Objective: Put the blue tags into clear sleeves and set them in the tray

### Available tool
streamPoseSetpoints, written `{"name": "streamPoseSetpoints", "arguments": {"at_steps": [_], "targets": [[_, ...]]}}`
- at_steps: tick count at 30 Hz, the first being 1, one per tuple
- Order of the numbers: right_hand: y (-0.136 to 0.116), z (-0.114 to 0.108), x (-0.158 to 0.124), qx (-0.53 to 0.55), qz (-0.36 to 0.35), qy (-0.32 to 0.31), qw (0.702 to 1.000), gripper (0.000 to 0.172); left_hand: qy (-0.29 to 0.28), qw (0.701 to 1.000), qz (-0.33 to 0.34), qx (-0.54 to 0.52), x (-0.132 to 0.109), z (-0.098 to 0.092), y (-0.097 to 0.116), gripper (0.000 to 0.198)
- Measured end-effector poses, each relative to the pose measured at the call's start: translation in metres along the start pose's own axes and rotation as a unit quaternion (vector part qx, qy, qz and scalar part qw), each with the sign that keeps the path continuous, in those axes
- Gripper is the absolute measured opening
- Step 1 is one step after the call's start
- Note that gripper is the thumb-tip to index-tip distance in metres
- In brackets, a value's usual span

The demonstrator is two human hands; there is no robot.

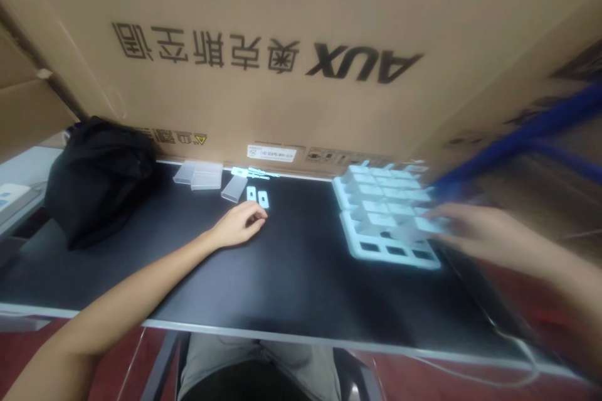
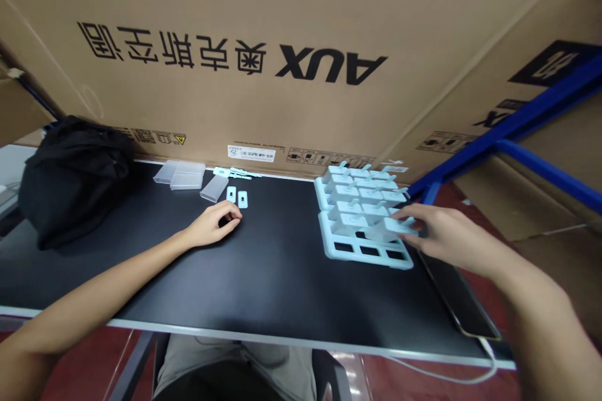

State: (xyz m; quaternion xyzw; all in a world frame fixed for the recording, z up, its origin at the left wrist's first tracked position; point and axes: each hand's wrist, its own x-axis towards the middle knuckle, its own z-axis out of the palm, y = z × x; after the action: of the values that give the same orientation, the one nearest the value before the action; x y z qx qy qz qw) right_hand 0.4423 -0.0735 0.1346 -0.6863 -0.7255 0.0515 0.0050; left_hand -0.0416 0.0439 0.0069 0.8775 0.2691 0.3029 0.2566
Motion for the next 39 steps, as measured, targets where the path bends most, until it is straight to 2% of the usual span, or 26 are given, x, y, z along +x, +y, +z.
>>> {"name": "streamPoseSetpoints", "arguments": {"at_steps": [6, 11, 22, 26, 33, 39], "targets": [[0.004, 0.017, 0.013, -0.008, -0.02, 0.027, 0.999, 0.031, -0.008, 1.0, 0.007, 0.012, 0.0, -0.001, 0.0, 0.009], [0.007, 0.022, 0.016, 0.004, -0.026, 0.036, 0.999, 0.032, -0.01, 1.0, 0.007, 0.014, 0.0, -0.001, 0.0, 0.009], [0.01, 0.031, 0.01, -0.004, -0.006, 0.042, 0.999, 0.037, -0.017, 1.0, 0.005, 0.014, 0.001, -0.002, 0.002, 0.009], [0.01, 0.036, 0.007, 0.024, -0.025, 0.068, 0.997, 0.039, -0.017, 1.0, 0.006, 0.015, 0.001, -0.002, 0.001, 0.009], [0.019, 0.049, 0.003, -0.03, 0.002, 0.082, 0.996, 0.038, -0.02, 1.0, 0.009, 0.022, 0.002, -0.002, 0.001, 0.01], [0.017, 0.055, 0.003, -0.038, 0.014, 0.092, 0.995, 0.036, -0.006, 0.996, 0.013, 0.085, 0.0, 0.0, 0.002, 0.012]]}}
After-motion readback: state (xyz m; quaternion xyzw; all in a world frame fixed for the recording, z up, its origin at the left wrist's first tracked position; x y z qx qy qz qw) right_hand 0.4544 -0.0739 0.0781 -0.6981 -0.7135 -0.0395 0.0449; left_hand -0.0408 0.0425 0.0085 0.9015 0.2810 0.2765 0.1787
